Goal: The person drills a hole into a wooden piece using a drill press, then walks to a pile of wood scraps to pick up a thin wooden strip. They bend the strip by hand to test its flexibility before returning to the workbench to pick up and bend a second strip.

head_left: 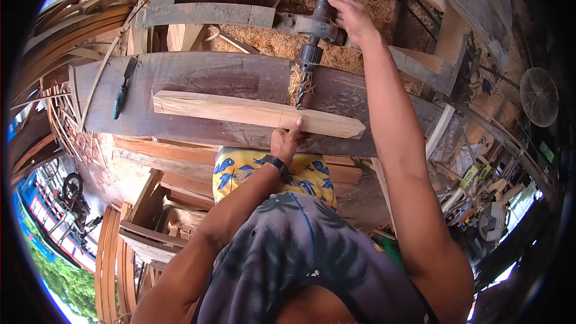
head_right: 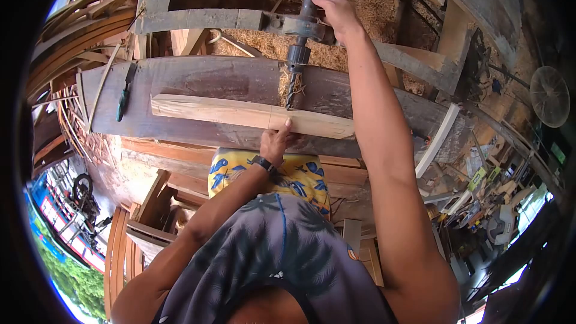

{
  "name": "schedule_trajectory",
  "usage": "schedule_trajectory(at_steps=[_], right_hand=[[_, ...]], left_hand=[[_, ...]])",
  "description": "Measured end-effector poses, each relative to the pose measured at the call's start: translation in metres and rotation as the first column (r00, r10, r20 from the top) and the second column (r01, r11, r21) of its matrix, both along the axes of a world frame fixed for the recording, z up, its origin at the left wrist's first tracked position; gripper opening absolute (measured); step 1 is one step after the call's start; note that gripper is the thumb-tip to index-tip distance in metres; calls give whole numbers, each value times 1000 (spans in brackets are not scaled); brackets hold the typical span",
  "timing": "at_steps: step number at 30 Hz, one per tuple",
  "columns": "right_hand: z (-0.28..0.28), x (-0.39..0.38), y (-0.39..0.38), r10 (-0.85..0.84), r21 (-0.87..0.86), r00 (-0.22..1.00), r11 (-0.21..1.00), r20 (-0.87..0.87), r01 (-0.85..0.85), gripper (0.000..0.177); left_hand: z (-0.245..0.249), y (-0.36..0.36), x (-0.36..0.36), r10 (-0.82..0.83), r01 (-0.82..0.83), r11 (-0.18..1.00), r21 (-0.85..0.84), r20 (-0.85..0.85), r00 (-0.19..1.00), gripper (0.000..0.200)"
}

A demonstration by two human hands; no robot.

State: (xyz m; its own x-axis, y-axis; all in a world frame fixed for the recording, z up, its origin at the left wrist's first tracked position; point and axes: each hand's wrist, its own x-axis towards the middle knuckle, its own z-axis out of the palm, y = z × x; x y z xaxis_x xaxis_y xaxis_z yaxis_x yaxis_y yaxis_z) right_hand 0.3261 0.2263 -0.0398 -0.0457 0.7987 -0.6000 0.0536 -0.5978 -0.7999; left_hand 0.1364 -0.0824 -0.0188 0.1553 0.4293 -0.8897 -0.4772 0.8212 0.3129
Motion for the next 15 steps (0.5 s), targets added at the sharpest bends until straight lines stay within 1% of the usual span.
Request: schedule_trajectory(at_steps=[1,2,3,4,5,6,7,8,9,10,11,13,14,15], right_hand=[[-4,1,12,15,-7,1000,1000,4,-15,38],[-9,0,20,-60,-120,972,992,-229,33,36],[-14,-2,23,-167,-252,884,966,-437,58,34],[-14,-4,27,-133,-245,883,969,-450,21,33],[-44,5,35,-65,-195,850,980,-522,-45,45],[-67,14,45,34,-138,792,979,-610,-148,38],[-57,-4,41,-212,-290,834,955,-509,65,42],[-71,-6,46,-294,-334,755,937,-586,106,36],[-65,-11,48,-266,-280,701,955,-662,98,34],[-59,-16,54,-248,-284,677,957,-693,60,33],[-57,-23,52,-285,-304,594,950,-752,71,34],[-76,-12,55,-290,-355,464,933,-837,-57,26],[-84,-8,61,-289,-354,469,934,-835,-54,26],[-83,-8,64,-261,-350,437,927,-861,-136,23]], left_hand=[[3,2,0,29,-29,999,-28,-3,1000,49],[4,5,-1,37,-35,997,-67,32,999,49],[4,9,0,49,-46,995,-89,29,998,49],[2,10,2,96,-93,993,-73,35,995,47],[4,3,3,142,-139,987,-78,37,989,45],[6,4,2,159,-153,985,-84,61,985,44],[8,7,1,178,-171,982,-84,83,980,44],[6,7,0,175,-168,981,-94,71,982,44],[5,11,-2,192,-185,977,-105,59,980,44],[4,12,-4,140,-134,987,-88,60,988,45],[6,8,-5,92,-86,992,-89,61,994,46],[4,5,-5,112,-106,991,-82,65,992,46],[5,7,-4,132,-128,989,-71,57,990,47],[6,9,-4,153,-149,987,-61,51,987,47]])
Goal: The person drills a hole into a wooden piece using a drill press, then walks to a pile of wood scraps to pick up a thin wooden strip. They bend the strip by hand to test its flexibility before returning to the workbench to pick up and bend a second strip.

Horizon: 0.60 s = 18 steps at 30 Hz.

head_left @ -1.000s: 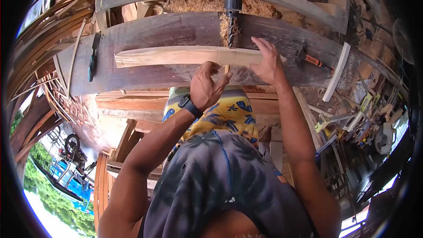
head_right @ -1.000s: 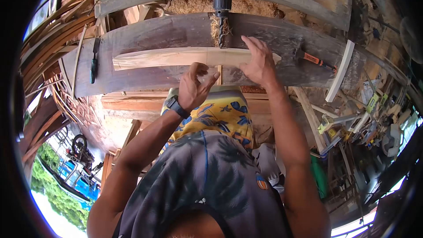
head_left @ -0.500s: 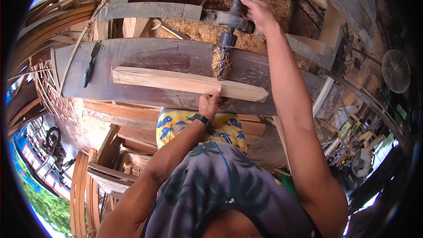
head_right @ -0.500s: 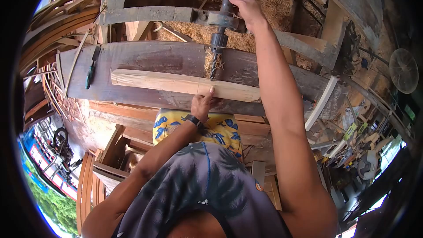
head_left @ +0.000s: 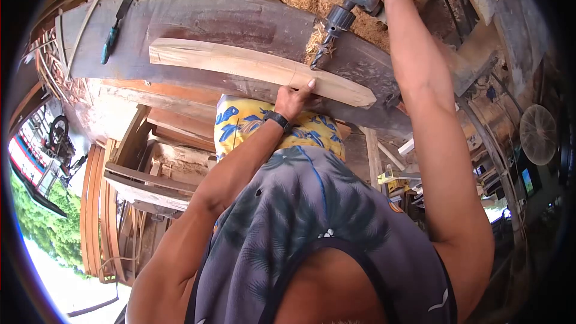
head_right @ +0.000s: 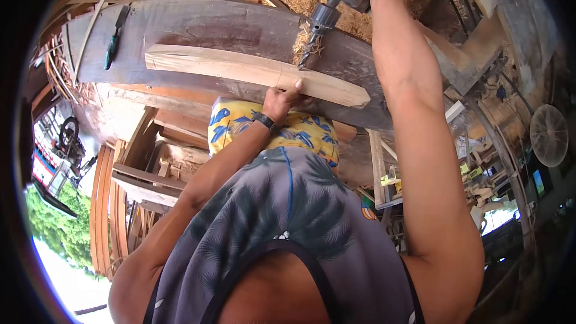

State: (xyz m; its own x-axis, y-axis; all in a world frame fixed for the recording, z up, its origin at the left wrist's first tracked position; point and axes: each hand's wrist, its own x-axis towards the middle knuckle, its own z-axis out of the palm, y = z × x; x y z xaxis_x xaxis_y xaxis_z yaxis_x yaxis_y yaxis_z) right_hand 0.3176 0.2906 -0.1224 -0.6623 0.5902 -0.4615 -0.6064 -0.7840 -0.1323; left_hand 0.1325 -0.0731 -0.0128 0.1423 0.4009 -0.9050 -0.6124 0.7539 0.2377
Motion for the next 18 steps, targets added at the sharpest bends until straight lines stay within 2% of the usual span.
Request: schedule_trajectory(at_steps=[2,3,4,5,6,7,8,10,11,12,14,15,16,18], right_hand=[[4,1,2,65,-5,997,998,-52,-65,20],[16,-6,1,65,-24,949,998,307,-60,17],[21,-13,1,65,-38,778,998,625,-53,16],[16,-23,-1,-2,16,442,1000,897,-27,16],[56,-56,-10,-140,57,-280,956,950,-287,31],[37,-53,-26,-301,75,-485,899,821,-431,43],[19,-52,-34,-473,60,-623,823,623,-565,55],[57,-39,-41,-430,-29,-627,810,649,-586,56],[63,-20,-36,-238,56,-303,861,923,-506,53],[70,-13,-27,-56,99,118,914,991,-394,50],[76,-9,-17,-185,234,193,933,964,-274,37],[54,3,-5,-66,188,614,973,787,-137,33],[49,-1,-2,-69,190,612,972,787,-136,33],[37,-10,5,-117,122,873,990,474,67,27]], left_hand=[[1,4,-1,-24,25,999,-31,14,1000,45],[3,4,-3,-50,51,997,-63,18,999,44],[4,2,-4,-49,50,997,-64,20,999,44],[3,2,-3,-46,46,997,-66,7,999,43],[1,3,-2,-44,43,997,-68,-7,999,43],[2,1,0,-40,40,997,-72,-6,999,43],[-1,3,0,-21,20,999,-34,-17,1000,43],[3,-3,3,-6,5,1000,-26,-21,1000,42],[4,-2,2,-15,15,999,-47,-7,1000,41],[1,2,-1,-24,24,998,-56,3,1000,41],[2,5,-2,-33,34,998,-53,5,999,40],[2,4,-2,-41,41,998,-55,8,999,40],[0,3,-2,-42,43,998,-52,9,999,40],[-2,1,-3,-73,73,997,-30,6,997,39]])
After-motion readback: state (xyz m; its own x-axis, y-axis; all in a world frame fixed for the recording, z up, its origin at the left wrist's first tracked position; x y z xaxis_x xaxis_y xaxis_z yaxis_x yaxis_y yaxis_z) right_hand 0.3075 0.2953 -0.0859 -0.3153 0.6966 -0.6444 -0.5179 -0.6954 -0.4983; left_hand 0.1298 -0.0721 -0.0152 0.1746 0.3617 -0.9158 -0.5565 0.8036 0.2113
